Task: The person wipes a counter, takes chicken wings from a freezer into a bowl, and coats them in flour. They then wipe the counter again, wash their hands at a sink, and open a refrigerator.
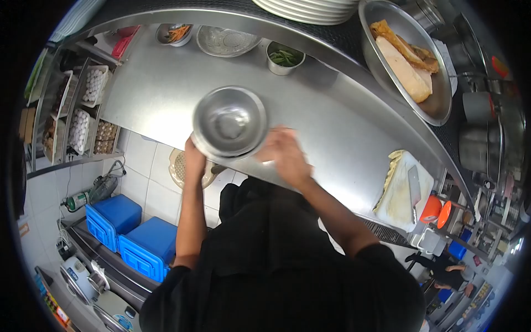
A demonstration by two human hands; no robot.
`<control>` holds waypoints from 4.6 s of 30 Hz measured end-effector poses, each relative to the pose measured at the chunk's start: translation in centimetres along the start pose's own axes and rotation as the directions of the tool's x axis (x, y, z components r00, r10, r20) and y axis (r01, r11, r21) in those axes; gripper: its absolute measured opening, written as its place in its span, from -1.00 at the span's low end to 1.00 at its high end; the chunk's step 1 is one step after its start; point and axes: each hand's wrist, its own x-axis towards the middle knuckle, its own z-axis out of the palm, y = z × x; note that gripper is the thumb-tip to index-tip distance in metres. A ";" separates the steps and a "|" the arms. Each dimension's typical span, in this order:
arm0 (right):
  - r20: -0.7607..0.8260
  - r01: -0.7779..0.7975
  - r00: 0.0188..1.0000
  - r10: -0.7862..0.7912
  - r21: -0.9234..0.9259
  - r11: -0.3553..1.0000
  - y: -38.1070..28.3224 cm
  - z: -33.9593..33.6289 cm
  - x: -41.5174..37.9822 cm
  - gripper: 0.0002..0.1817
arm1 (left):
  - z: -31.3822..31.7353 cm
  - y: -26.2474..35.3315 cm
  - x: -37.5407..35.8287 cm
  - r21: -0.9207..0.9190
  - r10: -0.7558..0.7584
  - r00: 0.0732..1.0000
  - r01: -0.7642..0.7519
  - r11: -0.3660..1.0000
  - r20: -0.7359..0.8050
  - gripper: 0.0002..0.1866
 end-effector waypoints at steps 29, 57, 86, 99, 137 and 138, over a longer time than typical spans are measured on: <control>0.100 -0.124 0.988 0.121 0.022 0.992 -5.5 4.7 10.5 -0.56 | 7.3 4.7 26.2 -0.309 -0.117 0.993 0.109 0.945 -0.009 -0.51; -0.063 0.015 0.998 -0.029 -0.215 0.976 3.5 15.7 42.3 -0.61 | -15.5 -2.9 9.0 -0.378 -0.188 0.830 -0.030 0.925 -0.526 -0.68; -0.066 0.014 0.997 -0.039 -0.351 0.936 4.8 16.8 42.5 -0.58 | -10.2 -7.6 13.1 0.021 0.202 0.707 -0.255 0.967 -0.678 -0.81; 0.134 -0.304 0.856 0.499 -0.651 0.695 9.2 8.5 47.8 -0.38 | -10.7 -8.7 13.7 0.051 0.218 0.695 -0.253 0.966 -0.685 -0.75; 0.619 -0.043 0.695 0.367 -0.474 0.880 -7.6 8.2 34.1 -0.59 | -12.4 -3.6 13.4 -0.487 -0.128 0.724 -0.312 0.816 -0.677 -0.42; 0.593 -0.113 0.738 0.322 -0.362 0.925 -9.1 5.9 35.1 -0.55 | -13.3 -2.8 13.8 -0.462 -0.142 0.746 -0.240 0.854 -0.650 -0.29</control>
